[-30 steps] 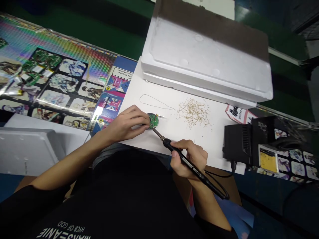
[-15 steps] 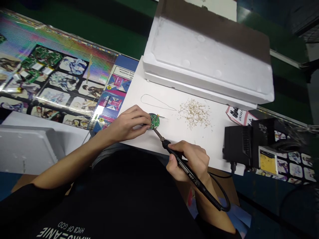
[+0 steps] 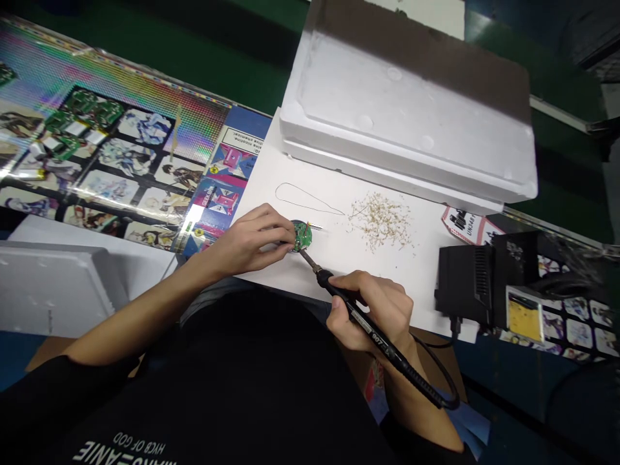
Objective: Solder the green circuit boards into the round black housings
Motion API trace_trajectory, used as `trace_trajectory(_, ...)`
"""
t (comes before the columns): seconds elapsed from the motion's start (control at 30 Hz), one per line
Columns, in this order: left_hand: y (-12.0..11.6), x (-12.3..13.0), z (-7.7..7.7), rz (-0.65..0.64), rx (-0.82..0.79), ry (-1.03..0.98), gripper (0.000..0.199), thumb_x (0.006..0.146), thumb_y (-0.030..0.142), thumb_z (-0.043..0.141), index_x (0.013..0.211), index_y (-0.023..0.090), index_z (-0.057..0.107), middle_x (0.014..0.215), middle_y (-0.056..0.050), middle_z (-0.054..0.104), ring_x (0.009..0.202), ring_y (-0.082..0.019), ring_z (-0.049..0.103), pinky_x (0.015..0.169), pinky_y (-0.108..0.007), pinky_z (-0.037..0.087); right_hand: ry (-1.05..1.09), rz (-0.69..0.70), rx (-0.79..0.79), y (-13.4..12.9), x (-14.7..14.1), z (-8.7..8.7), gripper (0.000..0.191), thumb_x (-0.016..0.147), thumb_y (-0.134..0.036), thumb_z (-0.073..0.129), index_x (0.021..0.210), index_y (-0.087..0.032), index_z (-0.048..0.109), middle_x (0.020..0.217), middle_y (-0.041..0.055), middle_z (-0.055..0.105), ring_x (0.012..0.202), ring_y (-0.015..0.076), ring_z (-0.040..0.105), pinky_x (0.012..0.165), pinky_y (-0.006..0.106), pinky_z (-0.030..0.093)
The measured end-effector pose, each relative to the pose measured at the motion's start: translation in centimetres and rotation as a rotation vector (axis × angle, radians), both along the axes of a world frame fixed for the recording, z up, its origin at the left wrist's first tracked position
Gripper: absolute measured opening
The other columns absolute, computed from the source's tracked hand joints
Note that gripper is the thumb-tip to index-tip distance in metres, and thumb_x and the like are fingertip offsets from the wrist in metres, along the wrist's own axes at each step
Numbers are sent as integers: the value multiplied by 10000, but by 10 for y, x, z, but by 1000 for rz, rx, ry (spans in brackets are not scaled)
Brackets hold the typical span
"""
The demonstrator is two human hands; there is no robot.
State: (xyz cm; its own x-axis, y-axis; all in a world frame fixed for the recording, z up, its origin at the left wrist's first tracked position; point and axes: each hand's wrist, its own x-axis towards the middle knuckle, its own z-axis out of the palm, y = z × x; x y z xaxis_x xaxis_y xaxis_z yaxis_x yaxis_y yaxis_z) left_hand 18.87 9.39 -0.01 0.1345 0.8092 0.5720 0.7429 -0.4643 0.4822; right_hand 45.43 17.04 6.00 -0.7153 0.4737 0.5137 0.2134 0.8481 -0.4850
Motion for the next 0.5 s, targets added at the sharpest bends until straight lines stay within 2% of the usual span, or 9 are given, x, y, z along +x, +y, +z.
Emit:
trace_trajectory(0.13, 1, -1, -1, -12, 21, 1, 68, 1018, 164, 621, 999, 168, 687, 1048, -91, 769, 949, -220, 646, 874, -380, 566, 144, -37, -70, -2, 8, -2, 169, 877, -214, 714, 1037, -189, 762, 833, 29, 767, 614, 165, 708, 500, 283, 536)
trace_trajectory(0.23, 1, -1, -1, -16, 30, 4, 67, 1014, 156, 621, 997, 165, 685, 1039, -90, 767, 945, -218, 649, 867, -377, 567, 305, -127, -164, 0, 16, -8, 208, 858, -216, 743, 1060, -195, 788, 835, 44, 755, 653, 197, 723, 482, 302, 529)
trace_trajectory(0.37, 1, 0, -1, -14, 37, 4, 71, 1013, 153, 616, 994, 170, 682, 1033, -87, 771, 938, -213, 661, 868, -375, 567, 477, -257, -313, 5, 17, -21, 165, 869, -267, 759, 1008, -179, 768, 758, 25, 707, 538, 164, 646, 398, 262, 451)
trace_trajectory(0.5, 1, 1, 0, -7, 34, -1, 78, 1014, 150, 613, 988, 162, 686, 1020, -93, 769, 920, -207, 648, 854, -365, 567, 567, -317, -357, 9, 18, -42, 165, 874, -266, 790, 979, -155, 727, 723, 4, 700, 491, 130, 600, 392, 224, 426)
